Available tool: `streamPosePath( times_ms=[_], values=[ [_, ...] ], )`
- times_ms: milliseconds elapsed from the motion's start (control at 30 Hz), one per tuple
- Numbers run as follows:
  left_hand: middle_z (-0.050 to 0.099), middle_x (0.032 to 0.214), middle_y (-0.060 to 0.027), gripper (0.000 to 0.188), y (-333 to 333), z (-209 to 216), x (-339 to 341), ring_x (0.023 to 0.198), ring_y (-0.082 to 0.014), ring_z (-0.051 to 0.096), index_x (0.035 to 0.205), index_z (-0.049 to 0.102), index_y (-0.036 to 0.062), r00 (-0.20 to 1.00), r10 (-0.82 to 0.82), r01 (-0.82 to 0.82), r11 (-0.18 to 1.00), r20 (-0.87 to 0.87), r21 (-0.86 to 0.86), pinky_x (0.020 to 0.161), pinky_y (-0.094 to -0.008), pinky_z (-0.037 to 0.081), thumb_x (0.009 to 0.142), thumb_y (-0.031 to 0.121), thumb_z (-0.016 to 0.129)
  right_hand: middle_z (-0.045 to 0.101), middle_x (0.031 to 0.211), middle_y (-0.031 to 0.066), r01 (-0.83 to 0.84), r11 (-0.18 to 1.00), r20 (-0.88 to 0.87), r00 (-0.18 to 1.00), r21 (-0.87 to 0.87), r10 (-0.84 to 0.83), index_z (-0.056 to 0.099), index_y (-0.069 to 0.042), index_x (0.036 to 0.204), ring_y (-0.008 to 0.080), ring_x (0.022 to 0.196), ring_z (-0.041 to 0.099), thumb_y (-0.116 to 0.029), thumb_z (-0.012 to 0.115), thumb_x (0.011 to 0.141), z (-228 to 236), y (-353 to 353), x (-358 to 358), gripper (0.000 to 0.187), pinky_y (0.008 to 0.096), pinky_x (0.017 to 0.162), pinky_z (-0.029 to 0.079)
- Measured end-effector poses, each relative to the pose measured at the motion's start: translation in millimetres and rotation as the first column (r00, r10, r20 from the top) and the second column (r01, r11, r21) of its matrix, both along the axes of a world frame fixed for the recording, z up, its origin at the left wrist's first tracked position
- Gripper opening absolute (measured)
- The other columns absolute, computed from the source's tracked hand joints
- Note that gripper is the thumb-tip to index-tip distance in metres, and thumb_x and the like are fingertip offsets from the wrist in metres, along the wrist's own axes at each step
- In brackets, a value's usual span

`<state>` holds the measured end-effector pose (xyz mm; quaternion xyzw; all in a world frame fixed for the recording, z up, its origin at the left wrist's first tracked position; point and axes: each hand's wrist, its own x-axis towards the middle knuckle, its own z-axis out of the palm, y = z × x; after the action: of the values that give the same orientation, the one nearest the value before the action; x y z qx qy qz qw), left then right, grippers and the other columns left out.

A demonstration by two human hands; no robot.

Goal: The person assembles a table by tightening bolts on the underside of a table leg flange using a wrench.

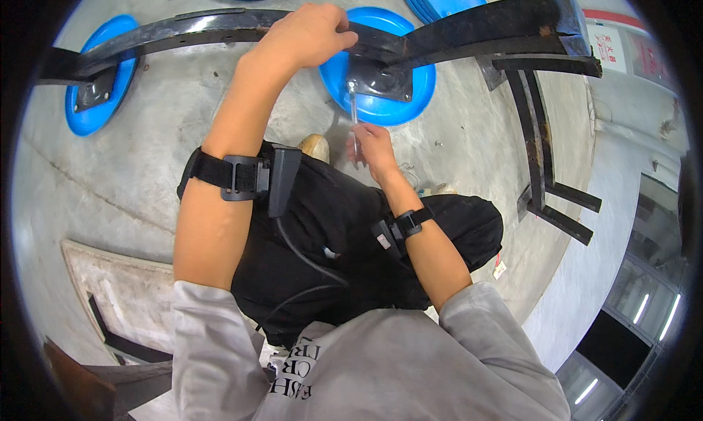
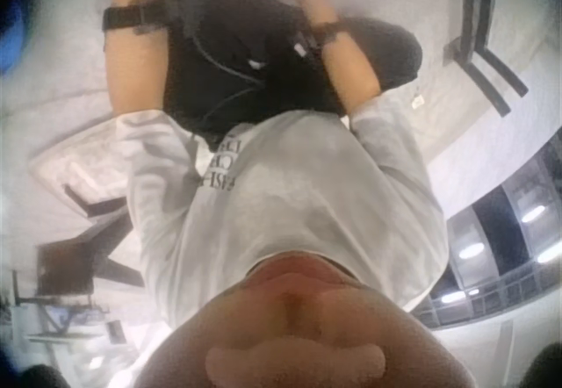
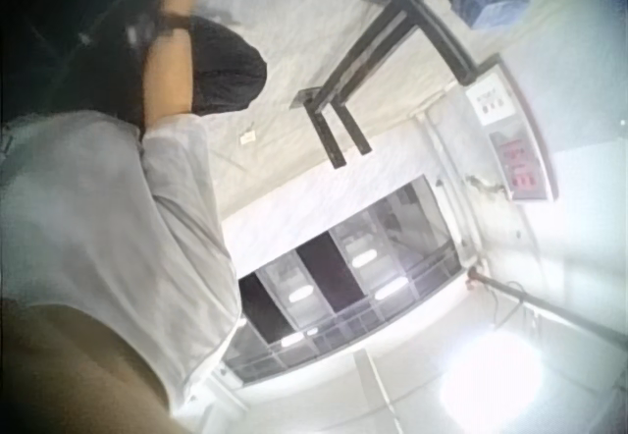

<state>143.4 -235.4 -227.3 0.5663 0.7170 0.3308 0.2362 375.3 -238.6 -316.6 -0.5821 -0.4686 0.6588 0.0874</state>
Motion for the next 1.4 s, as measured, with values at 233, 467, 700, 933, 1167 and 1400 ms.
streamPosePath(
  times_ms=[233, 467, 700, 933, 1167, 1400],
  values=[
    [0.063, 0.082, -0.0182, 0.032, 5.3, -1.7, 1.8, 0.077, -0.0285, 0.061, 0.094, 0.061, -0.0034, 1.0, -0.031, 0.031, 0.998, 0.002, -0.051, 0.072, -0.0343, 0.047, 0.077, 0.024, 0.06, 0.058, 0.073, 0.012, 0.026, 0.984, -0.093, 0.995, -0.177, -0.043, 0.054, 0.003, 0.089, 0.02, 0.056, 0.056, -0.018, 0.049, 0.087, -5.1, -1.9, -4.9, 0.021, 0.0309, 0.052, 0.048],
    [0.063, 0.085, -0.0189, 0.028, 15.2, -12.6, 0.4, 0.08, -0.0299, 0.061, 0.096, 0.06, -0.0022, 0.999, -0.025, 0.026, 0.999, -0.044, 0.02, 0.073, -0.036, 0.047, 0.079, 0.021, 0.057, 0.058, 0.067, 0.0125, 0.078, 0.962, -0.157, 0.98, -0.26, -0.122, 0.053, 0.003, 0.082, 0.02, 0.053, 0.057, -0.02, 0.046, 0.089, -13.9, -1.6, -0.1, 0.025, 0.029, 0.048, 0.048],
    [0.061, 0.092, -0.0181, 0.025, 27.0, -31.0, 2.9, 0.085, -0.032, 0.059, 0.097, 0.059, -0.0008, 0.976, 0.116, -0.065, 0.964, -0.187, 0.259, 0.077, -0.0374, 0.046, 0.079, 0.016, 0.056, 0.058, 0.066, 0.0096, 0.011, 0.997, 0.029, 1.0, -0.08, -0.009, 0.055, 0.002, 0.084, 0.017, 0.05, 0.055, -0.021, 0.05, 0.086, -3.8, 6.4, 4.5, 0.024, 0.0286, 0.044, 0.044],
    [0.059, 0.094, -0.0154, 0.025, 27.2, -40.0, 4.8, 0.09, -0.0312, 0.056, 0.098, 0.058, 0.0009, 0.96, 0.097, -0.02, 0.959, -0.263, 0.282, 0.079, -0.0378, 0.045, 0.077, 0.016, 0.057, 0.056, 0.059, 0.011, 0.057, 0.995, -0.04, 0.997, -0.084, -0.06, 0.053, 0.003, 0.078, 0.0166, 0.041, 0.051, -0.023, 0.05, 0.086, -9.7, 1.5, -3.1, 0.027, 0.0283, 0.037, 0.041],
    [0.057, 0.094, -0.0152, 0.026, 27.5, -44.8, 3.3, 0.088, -0.0317, 0.055, 0.097, 0.057, 0.0012, 0.956, 0.046, 0.011, 0.981, -0.29, 0.193, 0.077, -0.0377, 0.044, 0.076, 0.017, 0.059, 0.053, 0.052, 0.0089, 0.059, 0.998, -0.011, 0.998, 0.011, -0.059, 0.053, 0.001, 0.07, 0.0137, 0.036, 0.046, -0.026, 0.05, 0.087, -12.4, 3.6, -0.1, 0.032, 0.0281, 0.034, 0.037],
    [0.057, 0.101, -0.0122, 0.036, 24.1, -46.7, -6.1, 0.098, -0.031, 0.052, 0.106, 0.056, 0.0069, 0.947, -0.009, 0.043, 0.994, -0.32, 0.1, 0.084, -0.0398, 0.042, 0.075, 0.024, 0.061, 0.052, 0.054, 0.005, 0.06, 0.992, -0.05, 0.997, -0.109, -0.066, 0.054, -0.002, 0.073, 0.0126, 0.038, 0.045, -0.027, 0.052, 0.086, -16.8, 3.2, -5.9, 0.028, 0.0265, 0.035, 0.034]
  ],
)
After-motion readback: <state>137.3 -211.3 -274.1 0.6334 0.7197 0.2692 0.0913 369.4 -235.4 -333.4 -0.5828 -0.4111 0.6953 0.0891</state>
